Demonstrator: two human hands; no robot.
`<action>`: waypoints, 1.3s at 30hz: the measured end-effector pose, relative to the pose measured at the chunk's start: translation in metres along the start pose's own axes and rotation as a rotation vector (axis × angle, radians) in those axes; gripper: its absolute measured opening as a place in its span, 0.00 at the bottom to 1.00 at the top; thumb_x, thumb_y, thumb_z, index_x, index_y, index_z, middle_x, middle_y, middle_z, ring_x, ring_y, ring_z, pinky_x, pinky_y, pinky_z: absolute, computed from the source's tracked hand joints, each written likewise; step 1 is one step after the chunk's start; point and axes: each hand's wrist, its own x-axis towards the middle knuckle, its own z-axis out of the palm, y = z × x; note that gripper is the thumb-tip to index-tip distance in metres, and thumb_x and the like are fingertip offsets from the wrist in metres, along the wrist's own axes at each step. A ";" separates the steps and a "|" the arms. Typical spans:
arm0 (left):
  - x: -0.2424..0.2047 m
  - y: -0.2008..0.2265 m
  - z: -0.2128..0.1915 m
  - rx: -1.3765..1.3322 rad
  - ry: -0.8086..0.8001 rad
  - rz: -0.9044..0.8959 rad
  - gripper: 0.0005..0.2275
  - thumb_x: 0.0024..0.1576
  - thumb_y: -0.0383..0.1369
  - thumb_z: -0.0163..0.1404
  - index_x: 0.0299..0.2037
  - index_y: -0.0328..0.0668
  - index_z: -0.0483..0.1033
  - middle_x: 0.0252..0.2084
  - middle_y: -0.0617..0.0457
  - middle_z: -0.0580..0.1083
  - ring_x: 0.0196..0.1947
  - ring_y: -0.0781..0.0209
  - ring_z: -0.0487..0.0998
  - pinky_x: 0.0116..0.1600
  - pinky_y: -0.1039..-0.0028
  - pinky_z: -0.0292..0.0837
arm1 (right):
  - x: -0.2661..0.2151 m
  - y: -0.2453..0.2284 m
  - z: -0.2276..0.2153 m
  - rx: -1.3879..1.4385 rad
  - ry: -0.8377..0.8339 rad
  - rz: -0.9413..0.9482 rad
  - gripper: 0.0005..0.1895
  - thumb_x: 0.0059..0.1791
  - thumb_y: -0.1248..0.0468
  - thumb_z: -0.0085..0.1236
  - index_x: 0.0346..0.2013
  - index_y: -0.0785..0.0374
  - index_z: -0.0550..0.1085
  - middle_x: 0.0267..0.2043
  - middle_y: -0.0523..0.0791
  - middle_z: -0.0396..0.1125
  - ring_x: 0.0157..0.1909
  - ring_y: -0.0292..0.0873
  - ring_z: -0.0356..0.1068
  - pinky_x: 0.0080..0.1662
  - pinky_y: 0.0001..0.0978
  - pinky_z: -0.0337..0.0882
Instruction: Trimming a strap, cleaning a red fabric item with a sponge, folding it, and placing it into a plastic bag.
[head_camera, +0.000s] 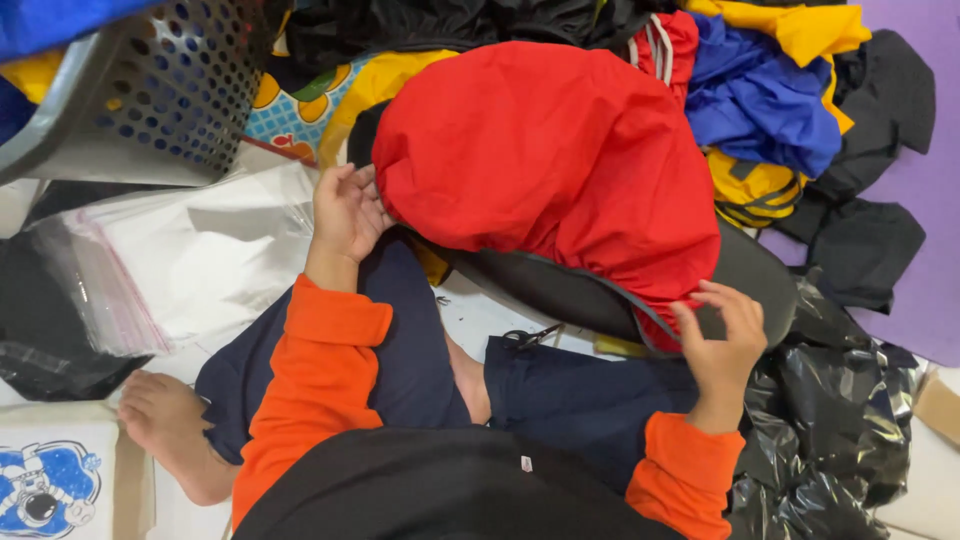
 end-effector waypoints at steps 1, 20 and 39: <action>0.001 0.001 -0.001 -0.003 0.002 0.013 0.19 0.54 0.50 0.48 0.44 0.46 0.77 0.40 0.49 0.80 0.43 0.44 0.84 0.50 0.47 0.80 | 0.006 0.003 0.009 0.008 0.000 -0.011 0.12 0.51 0.57 0.74 0.39 0.59 0.79 0.48 0.47 0.76 0.44 0.51 0.71 0.46 0.35 0.70; 0.113 0.032 -0.048 1.141 0.661 0.717 0.07 0.56 0.43 0.62 0.36 0.55 0.87 0.31 0.57 0.82 0.39 0.56 0.83 0.47 0.70 0.75 | -0.004 -0.043 0.144 0.064 -0.150 -0.318 0.04 0.51 0.63 0.63 0.41 0.52 0.81 0.33 0.41 0.67 0.34 0.45 0.71 0.38 0.34 0.72; 0.011 0.011 0.006 1.508 0.589 1.354 0.15 0.67 0.40 0.48 0.60 0.42 0.69 0.48 0.50 0.72 0.48 0.50 0.75 0.53 0.64 0.72 | -0.004 -0.035 0.091 0.141 -0.728 -0.127 0.02 0.49 0.61 0.61 0.31 0.52 0.78 0.31 0.43 0.70 0.38 0.49 0.74 0.43 0.41 0.71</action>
